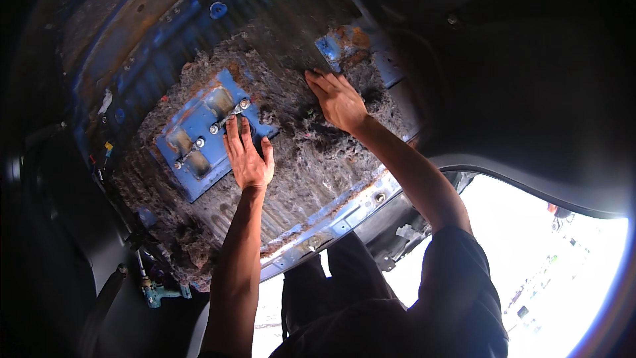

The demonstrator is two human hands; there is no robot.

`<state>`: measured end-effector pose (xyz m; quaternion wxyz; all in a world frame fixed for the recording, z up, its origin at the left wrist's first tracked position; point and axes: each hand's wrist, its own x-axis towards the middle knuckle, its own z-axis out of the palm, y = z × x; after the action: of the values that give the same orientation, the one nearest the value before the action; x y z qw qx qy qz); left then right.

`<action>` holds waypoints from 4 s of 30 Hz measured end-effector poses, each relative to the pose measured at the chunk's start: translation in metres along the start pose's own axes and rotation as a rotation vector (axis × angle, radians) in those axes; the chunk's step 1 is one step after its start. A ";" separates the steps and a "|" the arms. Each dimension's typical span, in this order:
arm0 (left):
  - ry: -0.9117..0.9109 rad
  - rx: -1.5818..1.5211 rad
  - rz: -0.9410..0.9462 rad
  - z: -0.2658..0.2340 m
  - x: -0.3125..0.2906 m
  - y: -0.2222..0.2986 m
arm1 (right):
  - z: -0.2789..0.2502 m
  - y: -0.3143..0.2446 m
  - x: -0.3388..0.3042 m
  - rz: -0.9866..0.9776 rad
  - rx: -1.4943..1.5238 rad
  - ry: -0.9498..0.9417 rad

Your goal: The person removes the trunk carpet from a blue car by hand, pulling it away from the metal floor and tossing it aside. They continue to pull and tear away remaining sections of the carpet and underlying insulation material.

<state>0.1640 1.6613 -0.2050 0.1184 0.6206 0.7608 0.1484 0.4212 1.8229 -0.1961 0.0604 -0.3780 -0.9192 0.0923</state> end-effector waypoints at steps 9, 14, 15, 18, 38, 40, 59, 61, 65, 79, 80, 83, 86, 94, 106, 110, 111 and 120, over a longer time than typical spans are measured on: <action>0.002 -0.009 0.008 0.000 -0.001 -0.001 | 0.003 -0.006 -0.065 -0.015 0.060 -0.019; -0.004 0.001 0.000 0.002 -0.001 -0.003 | -0.017 -0.016 -0.113 -0.026 0.117 -0.042; 0.003 -0.006 0.004 0.002 -0.001 -0.003 | -0.024 -0.017 -0.118 -0.022 0.130 -0.057; -0.026 0.016 -0.007 0.002 -0.001 -0.004 | -0.037 -0.014 -0.099 0.011 0.253 -0.077; 0.004 0.022 0.004 0.002 -0.001 -0.003 | -0.018 0.009 0.037 0.090 0.217 0.011; -0.017 0.031 0.003 0.004 -0.003 -0.004 | -0.003 0.009 0.073 0.061 0.184 0.108; 0.031 0.035 0.033 0.003 -0.002 -0.003 | 0.024 -0.036 0.033 0.019 0.084 0.150; 0.018 0.024 0.028 0.002 -0.005 -0.003 | 0.021 -0.038 0.003 0.026 0.091 0.089; 0.023 0.018 0.027 0.002 -0.001 -0.003 | 0.004 -0.049 -0.035 0.052 0.111 -0.012; 0.000 0.048 0.015 0.004 -0.003 -0.004 | 0.020 -0.037 0.062 0.012 0.091 0.150; 0.010 0.044 0.021 0.004 -0.003 -0.004 | 0.022 -0.040 0.049 0.046 0.116 0.051; 0.007 0.043 0.023 0.005 -0.002 -0.005 | 0.024 -0.044 0.019 0.002 0.066 0.118; 0.015 0.040 0.023 0.005 -0.003 -0.005 | 0.013 -0.045 -0.003 -0.037 0.054 0.081; -0.019 -0.001 -0.016 0.001 -0.002 -0.003 | -0.006 -0.018 0.038 0.011 0.202 0.150; -0.136 -0.036 -0.061 0.001 -0.006 -0.007 | 0.032 -0.024 0.076 0.004 0.080 0.305; -0.111 -0.033 -0.054 0.000 -0.007 -0.007 | 0.032 -0.021 0.070 -0.013 0.123 0.331; -0.071 -0.041 -0.047 -0.001 -0.008 -0.007 | 0.032 -0.021 0.068 -0.034 0.149 0.364; -0.058 -0.084 -0.051 -0.005 -0.009 -0.006 | 0.021 -0.029 0.045 -0.048 0.151 0.285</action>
<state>0.1587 1.6513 -0.2023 0.1701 0.5995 0.7658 0.1590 0.3661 1.8321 -0.2086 0.2204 -0.3594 -0.9006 0.1053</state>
